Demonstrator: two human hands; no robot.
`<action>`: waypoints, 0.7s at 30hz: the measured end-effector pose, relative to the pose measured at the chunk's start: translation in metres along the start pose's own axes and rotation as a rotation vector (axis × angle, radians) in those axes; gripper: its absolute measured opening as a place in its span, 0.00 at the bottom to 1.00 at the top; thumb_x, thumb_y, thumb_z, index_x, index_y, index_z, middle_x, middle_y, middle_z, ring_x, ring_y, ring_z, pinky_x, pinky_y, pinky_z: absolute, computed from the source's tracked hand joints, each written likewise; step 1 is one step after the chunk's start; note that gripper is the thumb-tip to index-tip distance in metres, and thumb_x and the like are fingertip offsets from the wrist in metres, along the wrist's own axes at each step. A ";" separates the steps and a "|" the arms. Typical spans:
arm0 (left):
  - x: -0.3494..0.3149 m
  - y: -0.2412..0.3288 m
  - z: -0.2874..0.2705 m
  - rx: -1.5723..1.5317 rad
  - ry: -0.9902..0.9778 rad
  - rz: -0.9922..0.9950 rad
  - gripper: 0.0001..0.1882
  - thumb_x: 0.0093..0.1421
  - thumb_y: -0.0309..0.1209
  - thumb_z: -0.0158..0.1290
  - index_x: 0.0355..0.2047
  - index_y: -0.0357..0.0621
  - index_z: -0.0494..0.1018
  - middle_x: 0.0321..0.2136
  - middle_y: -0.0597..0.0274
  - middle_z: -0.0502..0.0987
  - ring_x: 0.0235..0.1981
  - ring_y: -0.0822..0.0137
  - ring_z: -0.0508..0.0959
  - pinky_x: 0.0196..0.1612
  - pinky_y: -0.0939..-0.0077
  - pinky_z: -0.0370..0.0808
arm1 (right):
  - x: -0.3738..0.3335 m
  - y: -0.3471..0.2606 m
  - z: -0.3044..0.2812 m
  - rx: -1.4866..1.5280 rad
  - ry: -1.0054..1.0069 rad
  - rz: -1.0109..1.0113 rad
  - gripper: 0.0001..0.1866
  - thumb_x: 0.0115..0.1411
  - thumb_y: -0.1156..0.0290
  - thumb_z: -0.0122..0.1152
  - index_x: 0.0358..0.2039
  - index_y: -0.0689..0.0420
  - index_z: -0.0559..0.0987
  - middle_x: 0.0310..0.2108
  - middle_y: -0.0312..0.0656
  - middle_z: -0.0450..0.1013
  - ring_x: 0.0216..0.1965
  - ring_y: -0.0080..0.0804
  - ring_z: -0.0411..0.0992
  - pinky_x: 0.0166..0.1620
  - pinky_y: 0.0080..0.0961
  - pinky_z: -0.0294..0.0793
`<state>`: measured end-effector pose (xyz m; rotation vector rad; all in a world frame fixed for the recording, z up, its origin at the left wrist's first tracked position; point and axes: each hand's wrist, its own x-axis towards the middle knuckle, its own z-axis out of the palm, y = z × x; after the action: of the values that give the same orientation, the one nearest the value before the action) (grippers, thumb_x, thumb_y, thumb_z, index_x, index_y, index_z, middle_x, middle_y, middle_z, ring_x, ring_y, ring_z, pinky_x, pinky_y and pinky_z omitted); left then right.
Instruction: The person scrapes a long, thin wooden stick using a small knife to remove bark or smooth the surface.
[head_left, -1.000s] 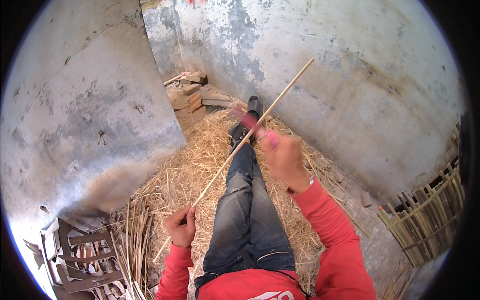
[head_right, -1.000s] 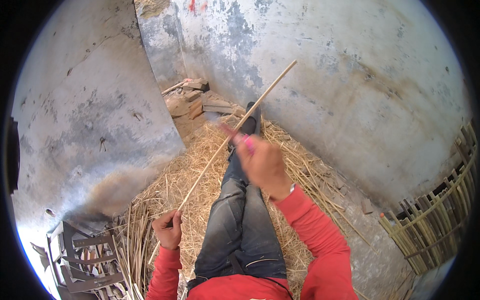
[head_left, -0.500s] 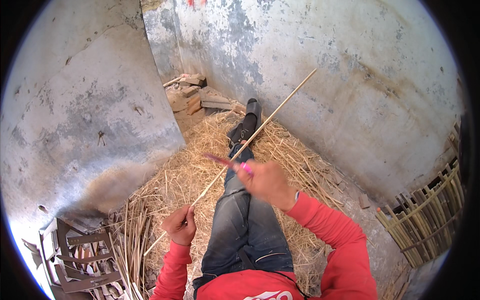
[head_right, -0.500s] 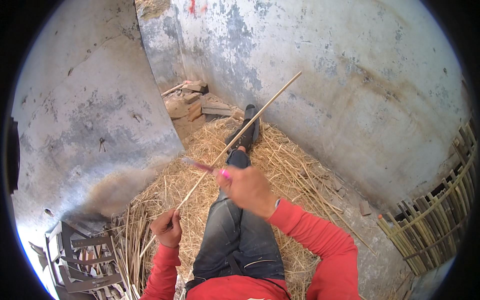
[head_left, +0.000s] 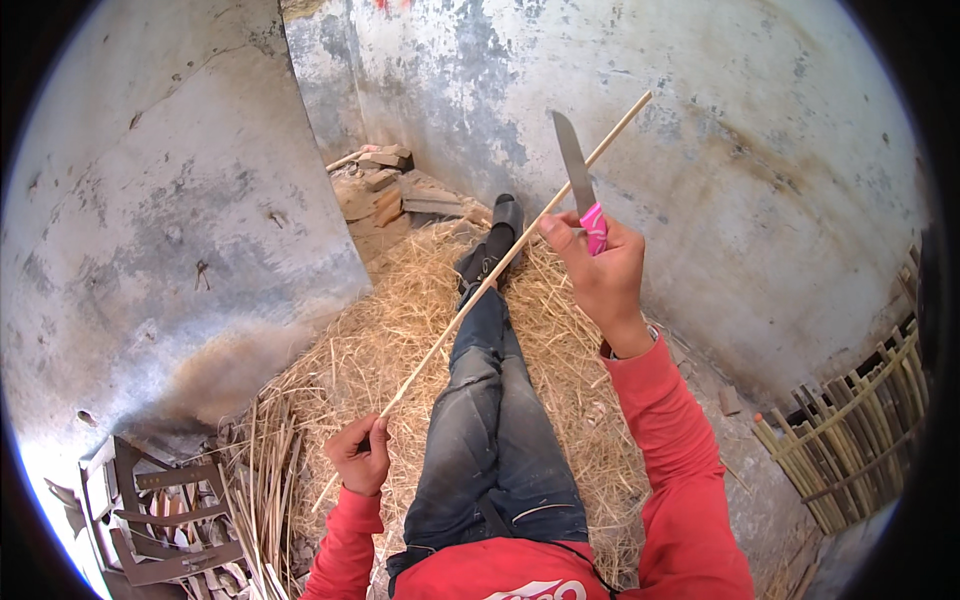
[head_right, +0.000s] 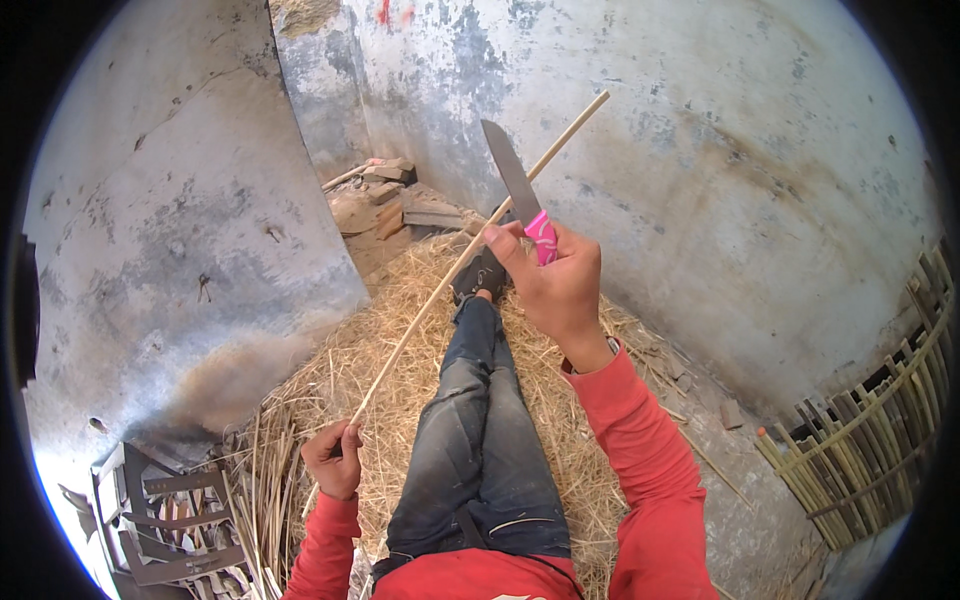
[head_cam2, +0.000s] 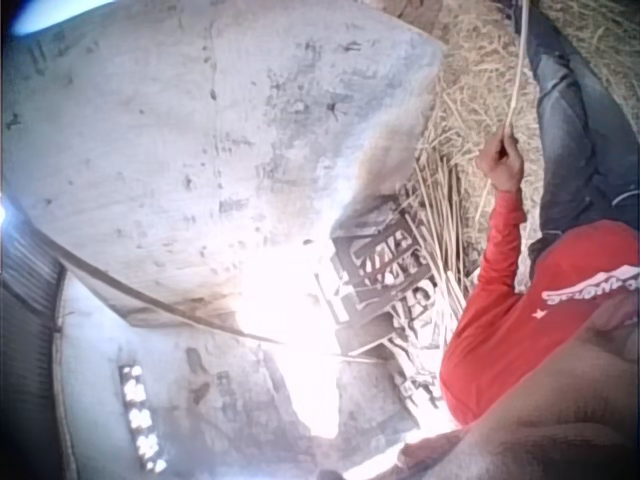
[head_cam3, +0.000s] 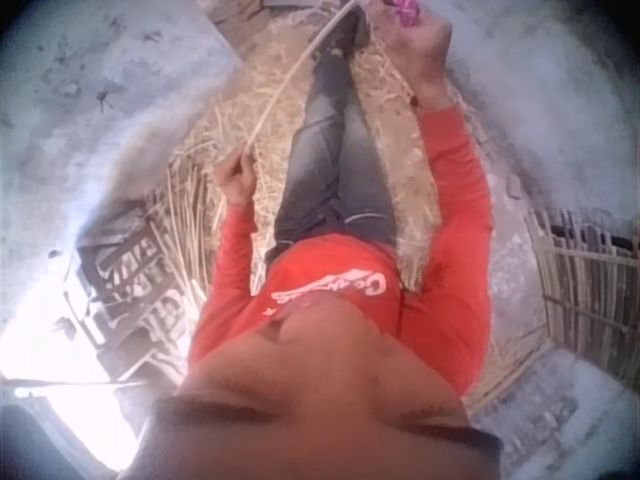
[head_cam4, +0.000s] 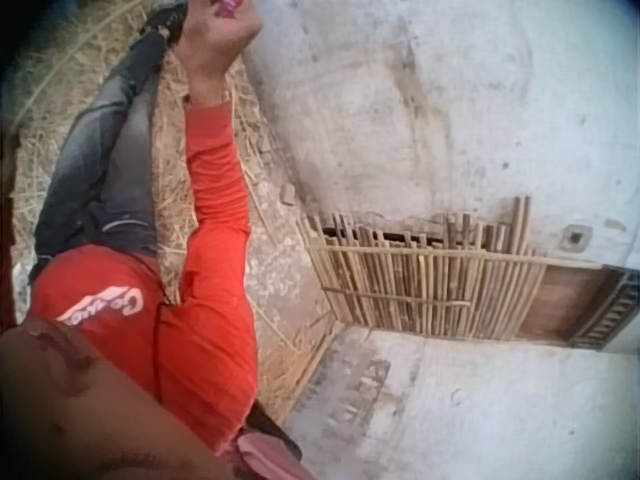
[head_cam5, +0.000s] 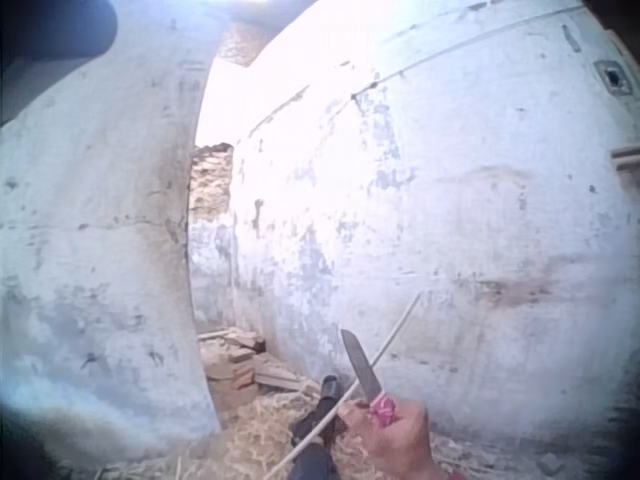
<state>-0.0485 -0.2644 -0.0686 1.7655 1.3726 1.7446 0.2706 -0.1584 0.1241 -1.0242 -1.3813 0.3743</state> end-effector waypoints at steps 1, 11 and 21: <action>0.000 0.001 0.000 -0.003 -0.001 0.002 0.04 0.65 0.23 0.61 0.35 0.34 0.83 0.18 0.63 0.77 0.18 0.78 0.73 0.23 0.83 0.66 | 0.003 0.000 0.000 0.039 0.025 -0.009 0.13 0.62 0.62 0.73 0.32 0.61 0.86 0.16 0.20 0.64 0.20 0.09 0.58 0.23 0.17 0.55; 0.001 0.009 -0.001 0.017 -0.024 -0.021 0.05 0.65 0.24 0.62 0.34 0.34 0.83 0.18 0.63 0.78 0.19 0.79 0.74 0.23 0.83 0.67 | -0.015 0.004 0.018 0.064 -0.055 0.097 0.13 0.58 0.64 0.77 0.29 0.60 0.83 0.17 0.22 0.66 0.20 0.10 0.58 0.23 0.18 0.56; 0.005 0.009 -0.011 0.038 -0.104 -0.069 0.04 0.63 0.23 0.63 0.32 0.33 0.83 0.16 0.64 0.75 0.17 0.79 0.69 0.21 0.81 0.63 | 0.016 0.018 -0.015 -0.561 0.134 -0.146 0.21 0.72 0.55 0.57 0.27 0.59 0.78 0.17 0.55 0.71 0.22 0.60 0.73 0.23 0.45 0.67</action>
<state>-0.0555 -0.2693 -0.0565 1.7792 1.4144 1.5788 0.2938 -0.1419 0.1225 -1.3623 -1.4612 -0.2050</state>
